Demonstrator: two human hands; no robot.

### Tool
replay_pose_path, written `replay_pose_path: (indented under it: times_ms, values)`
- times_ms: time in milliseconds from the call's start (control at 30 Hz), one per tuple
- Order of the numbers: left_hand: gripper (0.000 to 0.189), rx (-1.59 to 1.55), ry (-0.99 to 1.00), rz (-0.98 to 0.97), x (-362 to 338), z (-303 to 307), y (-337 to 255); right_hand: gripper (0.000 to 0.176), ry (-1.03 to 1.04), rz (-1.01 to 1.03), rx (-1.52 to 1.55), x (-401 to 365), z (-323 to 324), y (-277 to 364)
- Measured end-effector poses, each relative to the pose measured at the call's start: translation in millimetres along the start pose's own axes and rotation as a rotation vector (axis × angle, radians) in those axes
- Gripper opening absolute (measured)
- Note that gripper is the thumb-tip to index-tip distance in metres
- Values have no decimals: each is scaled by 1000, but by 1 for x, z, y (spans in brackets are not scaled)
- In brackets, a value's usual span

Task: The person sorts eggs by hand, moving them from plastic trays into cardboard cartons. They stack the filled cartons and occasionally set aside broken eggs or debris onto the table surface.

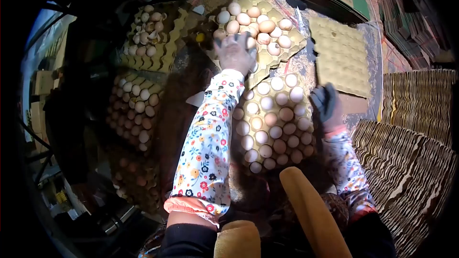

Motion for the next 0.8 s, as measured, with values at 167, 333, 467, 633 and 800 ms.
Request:
replay_pose_path:
  times_ms: [167,333,467,633,800]
  values:
    - [30,-987,-291,342,-15,-5,55,19,75,-156,-26,65,-119,12]
    - [48,-1082,-502,411,-41,-19,94,36,238,323,-775,116,-214,75]
    - [60,-1307,-252,495,-31,-52,103,59,215,453,-1353,176,-222,54]
    - [50,-1729,61,702,-36,-86,108,49,478,164,-1129,157,-202,79]
    - [41,-2185,237,525,-33,-80,79,47,546,763,-997,152,-254,64]
Point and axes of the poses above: each hand's wrist, its own x-axis towards the middle knuckle, its own z-axis out of the back of the hand, y = z × x, the point moved 6 cm from there along x, towards the middle knuckle, and after that the axes turned 6 degrees about y, right-handed, at the moved point
